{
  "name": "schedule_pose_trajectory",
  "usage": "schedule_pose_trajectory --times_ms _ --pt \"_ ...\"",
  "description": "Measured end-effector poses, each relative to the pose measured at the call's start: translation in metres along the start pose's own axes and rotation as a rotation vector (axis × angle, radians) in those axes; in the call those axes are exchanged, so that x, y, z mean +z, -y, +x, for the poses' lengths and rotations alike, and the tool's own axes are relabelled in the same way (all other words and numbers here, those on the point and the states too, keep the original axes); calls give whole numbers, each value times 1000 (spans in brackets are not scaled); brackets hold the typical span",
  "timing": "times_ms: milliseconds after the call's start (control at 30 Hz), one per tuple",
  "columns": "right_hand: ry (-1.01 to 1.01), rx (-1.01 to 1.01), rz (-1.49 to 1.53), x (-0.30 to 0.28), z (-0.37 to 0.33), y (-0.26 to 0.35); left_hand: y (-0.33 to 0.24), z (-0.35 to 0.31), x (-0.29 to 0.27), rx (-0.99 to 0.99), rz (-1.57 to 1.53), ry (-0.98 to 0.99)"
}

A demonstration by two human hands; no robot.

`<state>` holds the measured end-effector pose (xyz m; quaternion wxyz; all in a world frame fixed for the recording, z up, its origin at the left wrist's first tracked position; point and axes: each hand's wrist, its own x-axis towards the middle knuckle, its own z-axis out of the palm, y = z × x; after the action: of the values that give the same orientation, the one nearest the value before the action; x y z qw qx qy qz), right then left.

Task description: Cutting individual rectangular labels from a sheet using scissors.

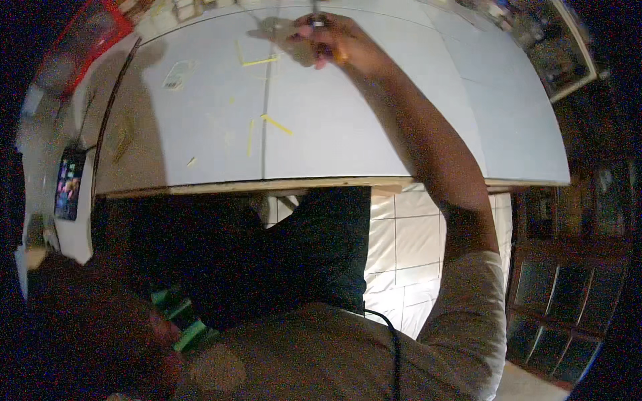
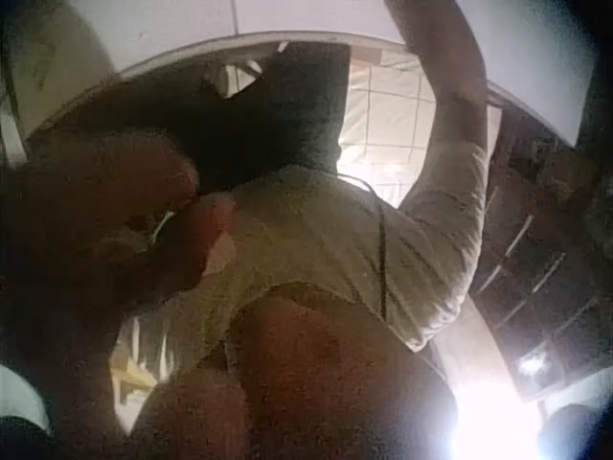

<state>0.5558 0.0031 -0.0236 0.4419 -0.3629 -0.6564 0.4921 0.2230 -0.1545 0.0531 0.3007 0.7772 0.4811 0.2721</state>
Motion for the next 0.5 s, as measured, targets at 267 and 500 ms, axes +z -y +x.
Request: schedule_pose_trajectory --times_ms 267,500 --pt "4 -3 -92 -1 0 0 32 -6 -48 -112 74 -181" --pt "-8 7 -114 -2 -7 11 92 2 -98 -213 133 -292"
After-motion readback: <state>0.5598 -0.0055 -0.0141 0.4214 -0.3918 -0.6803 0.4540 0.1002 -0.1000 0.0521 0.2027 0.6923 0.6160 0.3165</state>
